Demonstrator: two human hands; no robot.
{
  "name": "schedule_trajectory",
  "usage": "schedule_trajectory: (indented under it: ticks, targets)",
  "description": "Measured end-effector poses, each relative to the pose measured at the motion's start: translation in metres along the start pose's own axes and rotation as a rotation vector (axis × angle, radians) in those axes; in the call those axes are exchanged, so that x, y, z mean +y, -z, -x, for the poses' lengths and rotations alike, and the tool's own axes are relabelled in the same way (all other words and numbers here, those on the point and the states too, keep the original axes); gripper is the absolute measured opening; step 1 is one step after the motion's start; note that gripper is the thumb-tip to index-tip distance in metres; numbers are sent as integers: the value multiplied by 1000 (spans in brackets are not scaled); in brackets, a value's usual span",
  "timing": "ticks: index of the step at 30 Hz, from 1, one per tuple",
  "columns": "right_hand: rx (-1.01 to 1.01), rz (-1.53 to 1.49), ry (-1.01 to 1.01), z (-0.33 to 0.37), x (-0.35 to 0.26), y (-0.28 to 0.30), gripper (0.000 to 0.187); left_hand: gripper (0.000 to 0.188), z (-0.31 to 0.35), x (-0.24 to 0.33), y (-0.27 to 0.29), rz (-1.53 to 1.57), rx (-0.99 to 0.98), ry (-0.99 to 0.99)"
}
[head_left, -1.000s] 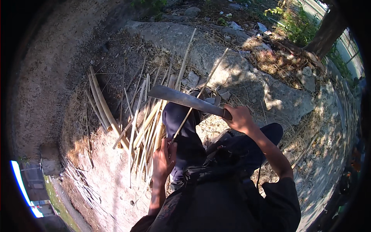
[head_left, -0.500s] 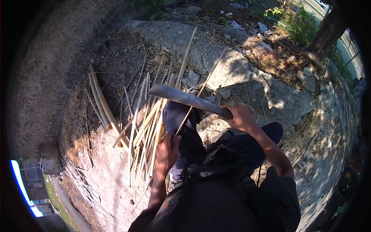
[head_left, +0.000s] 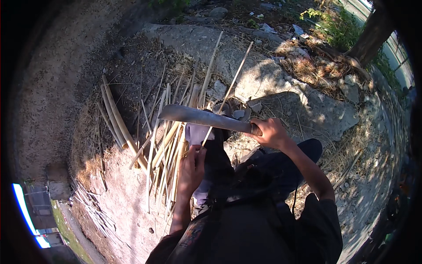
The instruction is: The person scrapes along a thin bamboo stick using a knife, then sets the knife down and bends the bamboo stick with both hands.
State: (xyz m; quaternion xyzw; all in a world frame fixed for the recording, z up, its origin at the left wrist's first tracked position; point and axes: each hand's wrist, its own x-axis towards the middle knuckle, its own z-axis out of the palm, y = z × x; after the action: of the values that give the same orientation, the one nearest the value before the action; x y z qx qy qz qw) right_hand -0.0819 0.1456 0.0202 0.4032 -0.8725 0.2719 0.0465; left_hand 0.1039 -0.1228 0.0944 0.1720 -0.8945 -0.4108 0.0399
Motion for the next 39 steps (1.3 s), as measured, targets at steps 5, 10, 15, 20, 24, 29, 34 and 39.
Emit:
schedule_trajectory:
  ticks: [5,10,15,20,24,29,34,39]
  targets:
    - [75,16,55,0,-1,2,56,15,-2,-3,-4,116,-18,-37]
    - [62,14,72,-2,-10,13,53,16,-7,-2,-14,166,-36,-43]
    - [-163,-89,20,-7,-22,22,42,21,-9,6,-24,265,-33,-65]
    - [-189,-127,-14,-9,-29,24,30,30,-13,25,-18,291,-108,-62]
    - [-177,-159,-14,-7,-29,22,31,32,-15,21,-21,319,-123,-72]
    - [-164,-159,-32,-1,-23,22,34,31,-17,30,-28,307,-96,-90]
    - [-153,-85,-48,0,-24,24,39,26,-21,26,-30,271,-86,-85]
    - [-160,-9,-61,6,-14,22,43,23,-15,25,-33,218,-102,-88]
